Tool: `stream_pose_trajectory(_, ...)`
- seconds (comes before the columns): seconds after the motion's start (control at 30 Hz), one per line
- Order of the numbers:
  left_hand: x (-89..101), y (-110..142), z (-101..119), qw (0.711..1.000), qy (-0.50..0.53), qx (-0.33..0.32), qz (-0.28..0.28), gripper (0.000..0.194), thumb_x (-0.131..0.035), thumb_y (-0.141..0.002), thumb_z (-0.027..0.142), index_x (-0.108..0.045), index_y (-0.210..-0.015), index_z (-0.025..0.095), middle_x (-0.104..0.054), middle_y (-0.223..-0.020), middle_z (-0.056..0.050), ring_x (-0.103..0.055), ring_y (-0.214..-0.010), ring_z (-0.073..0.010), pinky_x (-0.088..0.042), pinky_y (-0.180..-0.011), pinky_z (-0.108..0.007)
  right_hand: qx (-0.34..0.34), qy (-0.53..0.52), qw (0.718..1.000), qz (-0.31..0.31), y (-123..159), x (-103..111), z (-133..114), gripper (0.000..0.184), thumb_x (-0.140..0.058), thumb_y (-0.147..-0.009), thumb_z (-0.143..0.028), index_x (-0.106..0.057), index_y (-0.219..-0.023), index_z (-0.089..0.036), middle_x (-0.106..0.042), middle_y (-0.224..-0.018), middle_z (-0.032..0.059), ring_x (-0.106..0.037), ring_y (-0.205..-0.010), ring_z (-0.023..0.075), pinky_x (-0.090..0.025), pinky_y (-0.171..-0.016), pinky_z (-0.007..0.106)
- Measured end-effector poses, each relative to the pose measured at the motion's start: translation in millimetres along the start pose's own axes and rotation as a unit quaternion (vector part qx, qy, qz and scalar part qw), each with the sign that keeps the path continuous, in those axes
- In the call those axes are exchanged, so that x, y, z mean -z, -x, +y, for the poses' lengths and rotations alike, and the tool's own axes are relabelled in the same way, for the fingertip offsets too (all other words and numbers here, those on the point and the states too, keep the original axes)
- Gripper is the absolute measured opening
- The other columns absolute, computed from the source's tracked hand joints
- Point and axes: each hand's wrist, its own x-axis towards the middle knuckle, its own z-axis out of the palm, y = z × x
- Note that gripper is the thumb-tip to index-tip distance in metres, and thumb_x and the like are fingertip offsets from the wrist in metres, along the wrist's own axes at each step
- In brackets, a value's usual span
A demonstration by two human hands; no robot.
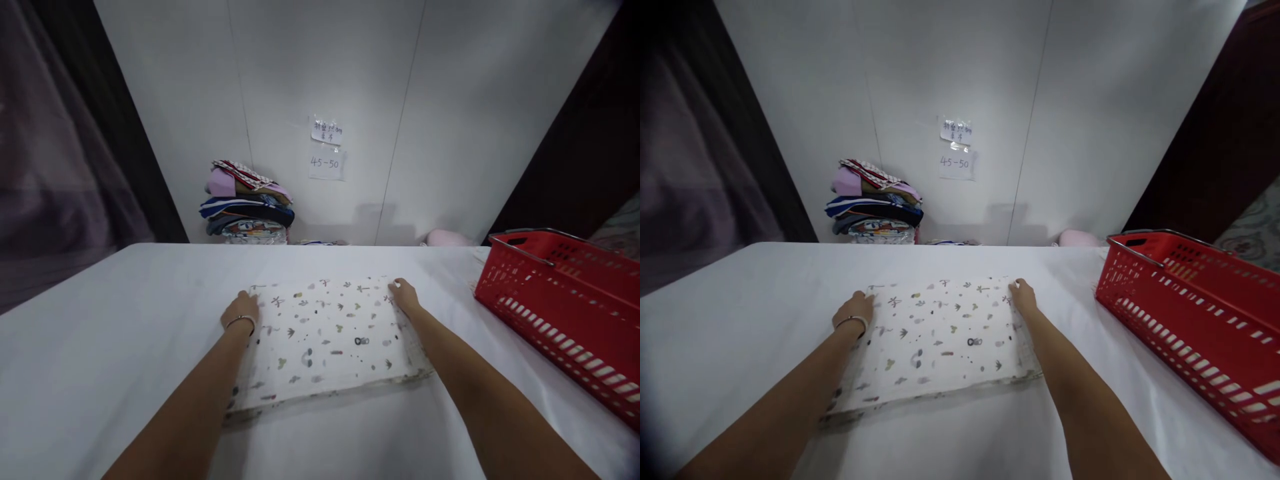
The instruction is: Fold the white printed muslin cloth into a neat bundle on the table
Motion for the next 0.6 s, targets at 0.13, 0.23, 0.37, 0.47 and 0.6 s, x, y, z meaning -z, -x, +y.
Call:
stream_pose_trajectory(0.13, 7.5, 1, 9, 0.999, -0.029, 0.026, -0.020, 0.047, -0.033, -0.089, 0.045, -0.053, -0.116, 0.011, -0.062, -0.113, -0.023, -0.060, -0.102, -0.0338, -0.048, -0.079, -0.044, -0.010, -0.004, 1.000, -0.016, -11, 6, 1, 0.040, -0.051, -0.084, -0.043, -0.062, -0.107, -0.012, -0.065, -0.106, 0.0141, -0.061, -0.096, 0.0225, -0.045, -0.077, 0.026)
stream_pose_trajectory(0.23, 12.2, -3, 21, 0.999, -0.014, 0.036, -0.018, 0.058, -0.029, -0.088, 0.052, -0.050, -0.119, 0.008, -0.061, -0.115, -0.024, -0.059, -0.104, -0.0342, -0.047, -0.081, -0.044, -0.039, -0.001, 0.999, -0.035, -26, 7, -6, 0.043, -0.045, -0.087, -0.046, -0.066, -0.091, -0.009, -0.068, -0.086, 0.0151, -0.064, -0.077, 0.0226, -0.045, -0.064, 0.028)
stream_pose_trajectory(0.37, 9.6, -13, 28, 0.999, -0.011, 0.040, -0.009, 0.053, -0.033, -0.088, 0.048, -0.050, -0.118, 0.008, -0.061, -0.115, -0.024, -0.060, -0.104, -0.0324, -0.048, -0.080, -0.042, -0.065, 0.011, 0.997, -0.031, -39, 0, -17, 0.046, -0.042, -0.088, -0.046, -0.066, -0.086, -0.007, -0.066, -0.076, 0.0170, -0.063, -0.071, 0.0246, -0.044, -0.058, 0.029)
stream_pose_trajectory(0.47, 2.2, -20, 23, 0.999, -0.027, 0.021, 0.003, 0.044, -0.036, -0.087, 0.043, -0.053, -0.114, 0.013, -0.062, -0.112, -0.022, -0.061, -0.102, -0.0315, -0.048, -0.078, -0.042, -0.034, 0.013, 0.999, -0.011, -38, -5, -17, 0.031, -0.049, -0.085, -0.036, -0.067, -0.084, -0.010, -0.067, -0.088, 0.0161, -0.062, -0.087, 0.0243, -0.044, -0.069, 0.027)
stream_pose_trajectory(0.6, -4.0, -25, 16, 0.999, -0.035, 0.009, 0.002, 0.043, -0.036, -0.086, 0.045, -0.054, -0.113, 0.017, -0.063, -0.113, -0.019, -0.061, -0.101, -0.0311, -0.048, -0.079, -0.042, 0.008, -0.004, 1.000, 0.006, -34, -4, -8, 0.024, -0.051, -0.084, -0.031, -0.066, -0.077, -0.015, -0.068, -0.092, 0.0119, -0.059, -0.095, 0.0210, -0.041, -0.077, 0.024)
